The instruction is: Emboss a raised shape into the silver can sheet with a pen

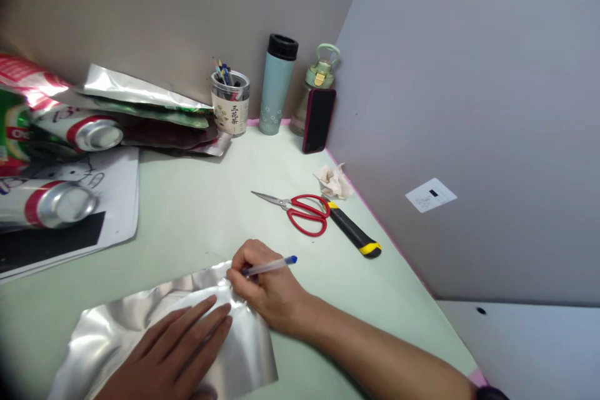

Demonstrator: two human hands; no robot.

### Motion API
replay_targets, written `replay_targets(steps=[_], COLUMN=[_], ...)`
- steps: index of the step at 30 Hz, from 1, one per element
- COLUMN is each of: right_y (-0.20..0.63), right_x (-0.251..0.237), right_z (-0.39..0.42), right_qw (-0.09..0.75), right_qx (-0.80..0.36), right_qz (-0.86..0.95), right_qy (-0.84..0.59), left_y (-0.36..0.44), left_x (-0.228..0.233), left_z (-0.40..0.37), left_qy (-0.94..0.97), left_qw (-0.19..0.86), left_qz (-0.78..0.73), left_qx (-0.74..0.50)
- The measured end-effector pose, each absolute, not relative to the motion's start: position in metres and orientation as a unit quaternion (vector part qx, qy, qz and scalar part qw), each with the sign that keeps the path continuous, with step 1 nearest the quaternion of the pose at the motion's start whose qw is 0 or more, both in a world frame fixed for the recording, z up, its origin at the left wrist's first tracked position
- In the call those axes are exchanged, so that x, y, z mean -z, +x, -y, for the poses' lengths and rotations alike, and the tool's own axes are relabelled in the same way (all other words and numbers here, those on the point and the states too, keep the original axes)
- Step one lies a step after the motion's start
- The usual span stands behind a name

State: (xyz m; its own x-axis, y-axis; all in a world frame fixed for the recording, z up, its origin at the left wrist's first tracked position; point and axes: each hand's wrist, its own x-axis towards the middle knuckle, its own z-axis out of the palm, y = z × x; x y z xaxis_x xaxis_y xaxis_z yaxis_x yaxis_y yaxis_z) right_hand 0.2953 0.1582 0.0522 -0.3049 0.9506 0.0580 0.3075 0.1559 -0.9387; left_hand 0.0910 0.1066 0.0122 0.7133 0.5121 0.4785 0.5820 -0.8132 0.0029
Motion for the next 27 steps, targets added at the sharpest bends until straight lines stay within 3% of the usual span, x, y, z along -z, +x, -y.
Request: replay_targets(steps=[11, 27], right_y=[0.295, 0.296], right_x=[-0.053, -0.063], right_z=[-0.156, -0.157], right_qw=[0.347, 0.312], right_qx=[-0.425, -0.408], right_qz=[0.693, 0.731], right_qy=[-0.467, -0.449], left_y=[0.089, 0.091], left_x=[-0.022, -0.018], left_z=[-0.109, -0.109], left_qy=[-0.931, -0.933], left_qw=[0.132, 0.078], left_qz=[0.256, 0.265], left_qx=[0.226, 0.232])
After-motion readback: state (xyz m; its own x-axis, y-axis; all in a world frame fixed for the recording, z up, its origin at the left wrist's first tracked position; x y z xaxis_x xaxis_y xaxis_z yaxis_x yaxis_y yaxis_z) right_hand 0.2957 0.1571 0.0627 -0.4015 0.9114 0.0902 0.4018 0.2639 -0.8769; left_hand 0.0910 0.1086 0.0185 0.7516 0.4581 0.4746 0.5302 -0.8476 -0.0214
